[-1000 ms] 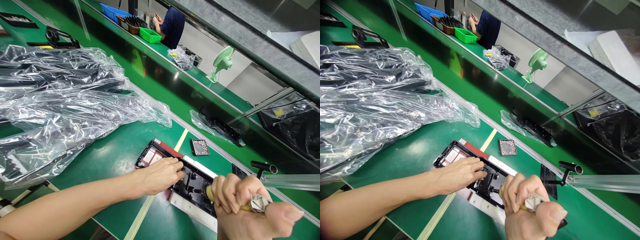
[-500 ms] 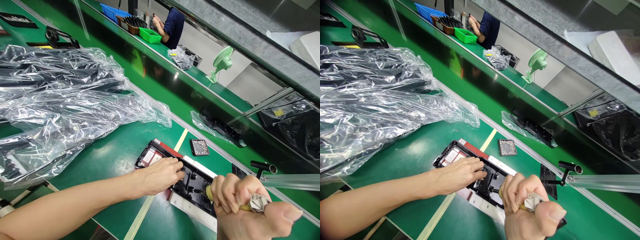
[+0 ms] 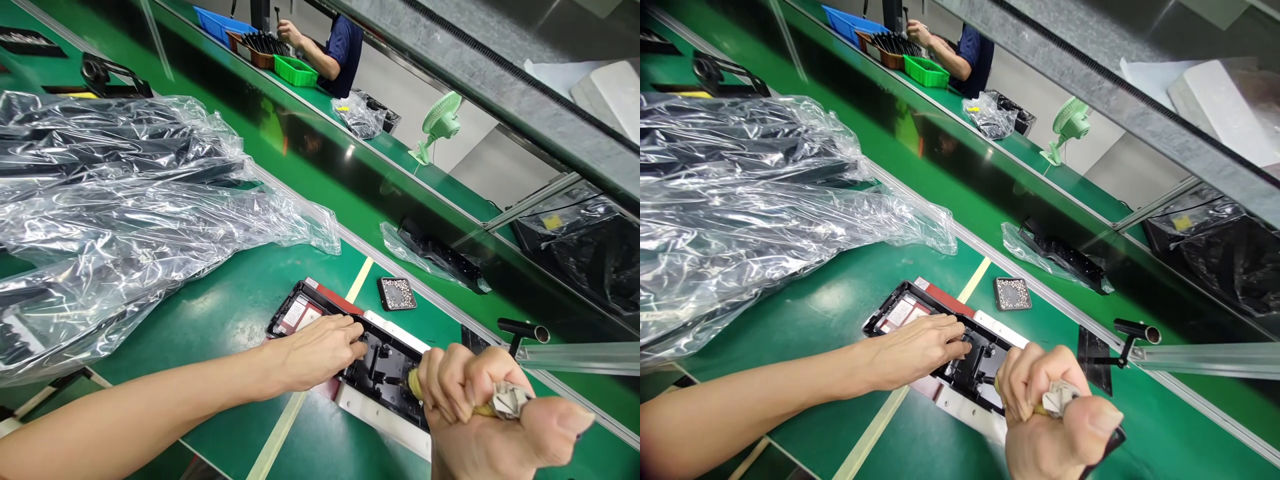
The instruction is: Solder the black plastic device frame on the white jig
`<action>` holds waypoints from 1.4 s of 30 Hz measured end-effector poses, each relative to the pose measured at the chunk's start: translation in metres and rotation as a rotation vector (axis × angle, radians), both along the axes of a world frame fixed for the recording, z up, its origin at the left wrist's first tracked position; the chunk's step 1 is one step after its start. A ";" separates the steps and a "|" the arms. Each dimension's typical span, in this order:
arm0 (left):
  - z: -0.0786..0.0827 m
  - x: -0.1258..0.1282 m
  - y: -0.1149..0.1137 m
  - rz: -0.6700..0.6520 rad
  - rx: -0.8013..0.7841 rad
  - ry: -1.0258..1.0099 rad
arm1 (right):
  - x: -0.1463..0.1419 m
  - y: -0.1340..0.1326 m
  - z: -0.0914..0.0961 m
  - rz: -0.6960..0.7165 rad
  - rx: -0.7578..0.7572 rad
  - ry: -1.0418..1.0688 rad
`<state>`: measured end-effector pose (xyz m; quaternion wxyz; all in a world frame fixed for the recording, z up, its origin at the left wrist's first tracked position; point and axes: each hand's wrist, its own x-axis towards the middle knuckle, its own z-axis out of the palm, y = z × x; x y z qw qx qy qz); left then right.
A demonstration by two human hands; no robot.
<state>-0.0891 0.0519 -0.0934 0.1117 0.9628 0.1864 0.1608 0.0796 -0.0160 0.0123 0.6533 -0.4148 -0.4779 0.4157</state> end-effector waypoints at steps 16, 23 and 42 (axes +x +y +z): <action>-0.004 0.001 0.000 -0.003 0.011 -0.026 | -0.003 0.002 0.000 -0.016 0.003 -0.004; -0.001 0.000 0.000 0.000 0.011 -0.016 | -0.003 0.002 0.001 -0.012 0.003 -0.006; -0.001 0.000 0.000 -0.001 0.003 0.004 | -0.002 0.002 0.001 -0.018 -0.010 0.005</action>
